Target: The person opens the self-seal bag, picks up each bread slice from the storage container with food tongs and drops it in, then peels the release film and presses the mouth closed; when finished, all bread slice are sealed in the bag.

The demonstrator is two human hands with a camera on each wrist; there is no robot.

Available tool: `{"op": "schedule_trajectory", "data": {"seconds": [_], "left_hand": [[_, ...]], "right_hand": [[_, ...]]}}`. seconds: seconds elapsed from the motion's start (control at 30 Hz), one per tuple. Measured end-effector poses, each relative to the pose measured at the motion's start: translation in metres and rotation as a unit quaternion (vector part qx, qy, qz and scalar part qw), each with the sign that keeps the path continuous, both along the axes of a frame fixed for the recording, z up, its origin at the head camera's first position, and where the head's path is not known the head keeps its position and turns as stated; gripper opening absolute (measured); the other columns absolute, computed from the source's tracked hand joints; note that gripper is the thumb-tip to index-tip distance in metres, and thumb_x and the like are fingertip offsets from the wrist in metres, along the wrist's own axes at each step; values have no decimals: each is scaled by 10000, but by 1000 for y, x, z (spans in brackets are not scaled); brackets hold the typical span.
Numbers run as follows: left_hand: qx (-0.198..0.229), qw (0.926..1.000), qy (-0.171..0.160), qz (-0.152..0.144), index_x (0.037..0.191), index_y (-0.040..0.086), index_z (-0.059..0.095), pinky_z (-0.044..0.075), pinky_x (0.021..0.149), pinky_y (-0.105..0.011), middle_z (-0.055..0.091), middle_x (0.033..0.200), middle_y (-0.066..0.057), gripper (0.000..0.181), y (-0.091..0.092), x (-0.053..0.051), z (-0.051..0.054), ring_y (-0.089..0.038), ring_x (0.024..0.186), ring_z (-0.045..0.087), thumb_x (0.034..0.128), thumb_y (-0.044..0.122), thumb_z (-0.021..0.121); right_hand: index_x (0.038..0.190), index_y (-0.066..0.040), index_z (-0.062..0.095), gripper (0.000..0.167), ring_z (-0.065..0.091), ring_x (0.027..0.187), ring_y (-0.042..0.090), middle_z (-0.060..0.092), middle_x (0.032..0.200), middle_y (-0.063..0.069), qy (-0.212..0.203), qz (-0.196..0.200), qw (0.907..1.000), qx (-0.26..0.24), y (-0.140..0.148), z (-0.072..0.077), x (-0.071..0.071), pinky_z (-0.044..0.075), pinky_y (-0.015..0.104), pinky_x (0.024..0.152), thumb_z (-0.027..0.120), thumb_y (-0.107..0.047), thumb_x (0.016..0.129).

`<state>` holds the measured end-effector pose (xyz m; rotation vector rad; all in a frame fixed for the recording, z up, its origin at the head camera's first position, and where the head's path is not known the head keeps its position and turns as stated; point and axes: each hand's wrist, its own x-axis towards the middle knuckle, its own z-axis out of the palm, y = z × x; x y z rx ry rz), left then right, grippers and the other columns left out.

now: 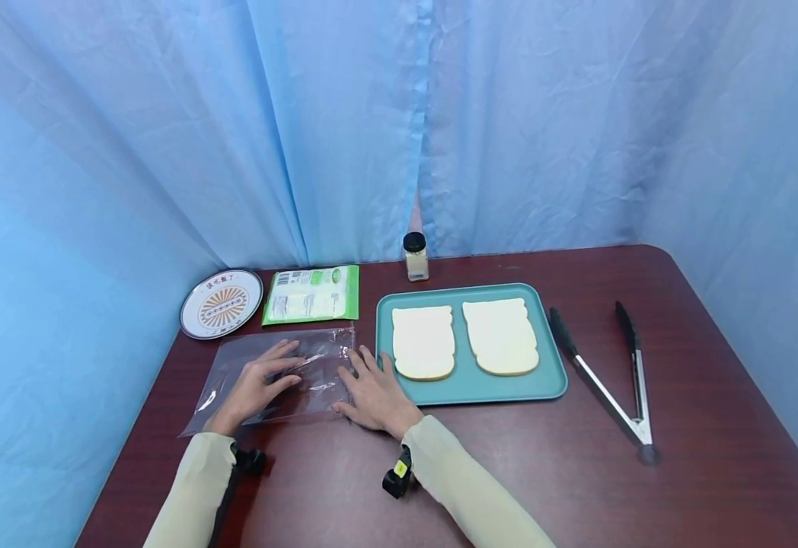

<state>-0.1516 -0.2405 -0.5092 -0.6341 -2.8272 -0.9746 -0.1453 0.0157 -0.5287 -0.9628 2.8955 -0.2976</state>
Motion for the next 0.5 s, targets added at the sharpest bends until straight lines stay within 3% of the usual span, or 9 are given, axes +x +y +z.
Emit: {"op": "schedule_trajectory", "data": {"seconds": [0.5], "left_hand": [[48, 9997, 219, -92, 1167, 71, 753, 454, 1080, -582, 591, 1430, -192, 313, 0, 0, -4, -444, 1409, 458, 856, 104, 771]], "right_hand": [[1510, -201, 448, 645, 244, 1550, 329, 314, 1646, 95, -32, -66, 9996, -278, 4, 6, 0, 249, 617, 1222, 493, -587, 995]]}}
